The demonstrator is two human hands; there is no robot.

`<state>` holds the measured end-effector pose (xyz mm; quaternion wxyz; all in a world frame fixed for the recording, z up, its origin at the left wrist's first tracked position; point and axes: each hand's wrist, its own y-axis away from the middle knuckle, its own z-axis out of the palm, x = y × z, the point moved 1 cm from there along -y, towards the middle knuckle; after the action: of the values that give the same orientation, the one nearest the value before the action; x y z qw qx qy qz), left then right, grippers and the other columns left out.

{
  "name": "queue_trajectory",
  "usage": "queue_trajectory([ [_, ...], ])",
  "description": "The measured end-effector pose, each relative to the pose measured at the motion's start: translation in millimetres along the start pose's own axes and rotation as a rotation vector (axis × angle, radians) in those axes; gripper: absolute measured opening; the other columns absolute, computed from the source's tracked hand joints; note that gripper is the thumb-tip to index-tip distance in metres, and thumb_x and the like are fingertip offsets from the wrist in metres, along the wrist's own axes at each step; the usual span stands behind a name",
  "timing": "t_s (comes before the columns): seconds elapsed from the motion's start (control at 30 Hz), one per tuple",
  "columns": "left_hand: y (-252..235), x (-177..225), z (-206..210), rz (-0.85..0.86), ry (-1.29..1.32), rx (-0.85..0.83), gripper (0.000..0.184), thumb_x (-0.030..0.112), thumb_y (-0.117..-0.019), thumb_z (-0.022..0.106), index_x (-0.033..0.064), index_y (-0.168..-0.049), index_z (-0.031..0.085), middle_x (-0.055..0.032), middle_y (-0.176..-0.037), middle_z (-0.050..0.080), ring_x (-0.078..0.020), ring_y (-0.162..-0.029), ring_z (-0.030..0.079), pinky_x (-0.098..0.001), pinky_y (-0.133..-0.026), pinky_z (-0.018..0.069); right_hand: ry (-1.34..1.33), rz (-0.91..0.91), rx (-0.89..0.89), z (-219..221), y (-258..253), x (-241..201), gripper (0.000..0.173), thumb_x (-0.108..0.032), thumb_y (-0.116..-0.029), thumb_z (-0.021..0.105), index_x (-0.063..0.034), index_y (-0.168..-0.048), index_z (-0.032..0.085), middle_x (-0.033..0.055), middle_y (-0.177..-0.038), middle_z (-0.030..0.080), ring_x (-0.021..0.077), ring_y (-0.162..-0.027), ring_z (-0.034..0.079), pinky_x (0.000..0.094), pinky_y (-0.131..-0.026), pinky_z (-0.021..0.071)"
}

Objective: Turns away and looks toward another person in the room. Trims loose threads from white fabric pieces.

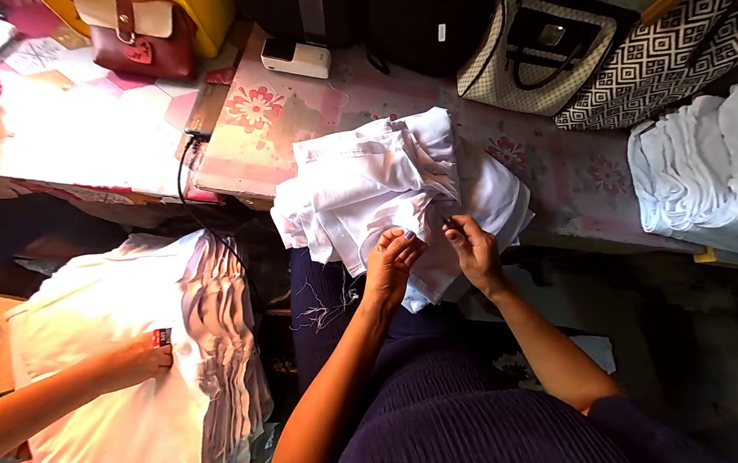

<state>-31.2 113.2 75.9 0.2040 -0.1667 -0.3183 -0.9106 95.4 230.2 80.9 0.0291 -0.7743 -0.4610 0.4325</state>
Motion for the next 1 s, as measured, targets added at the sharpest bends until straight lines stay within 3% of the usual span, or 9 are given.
queue_trajectory([
  [0.07, -1.2, -1.0, -3.6, 0.026, -0.012, -0.011, 0.013, -0.01, -0.0994, 0.051, 0.0023, -0.099, 0.056, -0.0101, -0.084, 0.072, -0.02, -0.078, 0.074, -0.0341, -0.08, 0.0625, -0.089, 0.053, -0.033, -1.4, -2.4, -7.5, 0.04, -0.032, -0.108, 0.051, 0.0047, -0.113, 0.065, 0.0038, -0.081, 0.063, 0.0019, -0.066, 0.055, 0.0189, -0.065, 0.0486],
  [0.2, -3.7, -2.5, -10.5, 0.218, -0.169, -0.06, 0.021, -0.015, -0.0899, 0.062, 0.0026, -0.099, 0.057, -0.0042, -0.077, 0.072, -0.0143, -0.074, 0.072, -0.0317, -0.078, 0.0615, 0.217, -0.197, 0.021, 15.5, -7.8, -20.8, 0.032, -0.025, -0.0902, 0.074, 0.0008, -0.109, 0.074, 0.0114, -0.082, 0.074, 0.0204, -0.064, 0.069, 0.0359, -0.057, 0.0545],
  [0.37, -8.0, 3.2, -24.0, 0.554, -0.488, -0.109, 0.029, -0.013, -0.0813, 0.071, 0.0049, -0.1, 0.057, -0.0021, -0.082, 0.074, -0.0131, -0.077, 0.073, -0.0331, -0.078, 0.0625, 0.271, -0.231, 0.042, 22.6, -15.4, -24.1, 0.015, -0.012, -0.0867, 0.072, -0.0027, -0.098, 0.077, 0.0094, -0.078, 0.073, 0.019, -0.06, 0.066, 0.034, -0.052, 0.0501],
  [0.43, -11.2, 1.2, -35.5, 0.675, -0.675, -0.123, 0.026, -0.01, -0.0824, 0.072, 0.0004, -0.102, 0.058, -0.0036, -0.086, 0.074, -0.0118, -0.08, 0.073, -0.0309, -0.078, 0.0628, 0.103, -0.058, -0.078, 17.2, -17.8, -24.6, 0.015, -0.01, -0.0882, 0.072, -0.0014, -0.099, 0.077, 0.0091, -0.084, 0.075, 0.0154, -0.068, 0.069, 0.0325, -0.062, 0.056],
  [0.53, -12.8, -0.5, -51.4, 0.769, -0.987, -0.123, 0.014, -0.002, -0.0863, 0.07, -0.0076, -0.099, 0.067, -0.0099, -0.089, 0.074, -0.0103, -0.082, 0.073, -0.0275, -0.079, 0.0617, -0.174, 0.284, -0.246, 8.0, -26.5, -22.8, 0.012, -0.012, -0.0949, 0.071, -0.001, -0.098, 0.075, 0.0028, -0.08, 0.07, 0.0013, -0.068, 0.06, 0.0202, -0.068, 0.052],
  [0.63, -7.0, 4.8, -43.1, 0.679, -0.986, -0.12, 0.02, 0.002, -0.0911, 0.068, -0.0082, -0.108, 0.069, -0.0137, -0.099, 0.072, -0.0119, -0.086, 0.072, -0.0288, -0.081, 0.061, -0.504, 0.591, -0.296, 6.0, -33.0, -17.1, 0.008, -0.008, -0.0956, 0.069, -0.0027, -0.089, 0.071, -0.0056, -0.066, 0.057, -0.0026, -0.054, 0.044, 0.0158, -0.053, 0.0385],
  [0.73, -7.5, 13.4, -19.3, 0.548, -0.908, -0.249, 0.05, 0.004, -0.0866, 0.077, -0.0075, -0.131, 0.056, -0.0145, -0.115, 0.067, -0.0137, -0.091, 0.071, -0.031, -0.085, 0.0607, -0.79, 0.815, -0.338, 7.5, -36.5, -17.2, 0.013, -0.005, -0.0986, 0.062, -0.0055, -0.086, 0.066, -0.0087, -0.057, 0.047, -0.0025, -0.046, 0.035, 0.0143, -0.045, 0.031],
  [0.83, -18.4, 14.5, -10.3, 0.527, -1.066, -0.245, 0.013, 0.003, -0.0893, 0.074, -0.0061, -0.098, 0.071, -0.0075, -0.08, 0.072, -0.0076, -0.066, 0.068, -0.0261, -0.067, 0.0591, -0.997, 0.982, -0.339, 10.6, -36.4, -14.2, 0.018, -0.007, -0.1026, 0.055, -0.0082, -0.086, 0.063, -0.0092, -0.053, 0.042, -0.0017, -0.043, 0.034, 0.0142, -0.044, 0.0326],
  [1.0, -1.7, 24.6, -43.0, 0.5, -1.297, -0.354, 0.017, 0.012, -0.0973, 0.065, -0.0021, -0.096, 0.075, -0.0043, -0.077, 0.072, -0.0026, -0.063, 0.064, -0.0204, -0.063, 0.0548, -1.361, 1.3, -0.299, 9.6, -28.7, -4.6, 0.031, -0.018, -0.1075, 0.046, -0.0151, -0.079, 0.057, -0.0097, -0.048, 0.036, -0.0004, -0.038, 0.035, 0.014, -0.042, 0.0361],
])
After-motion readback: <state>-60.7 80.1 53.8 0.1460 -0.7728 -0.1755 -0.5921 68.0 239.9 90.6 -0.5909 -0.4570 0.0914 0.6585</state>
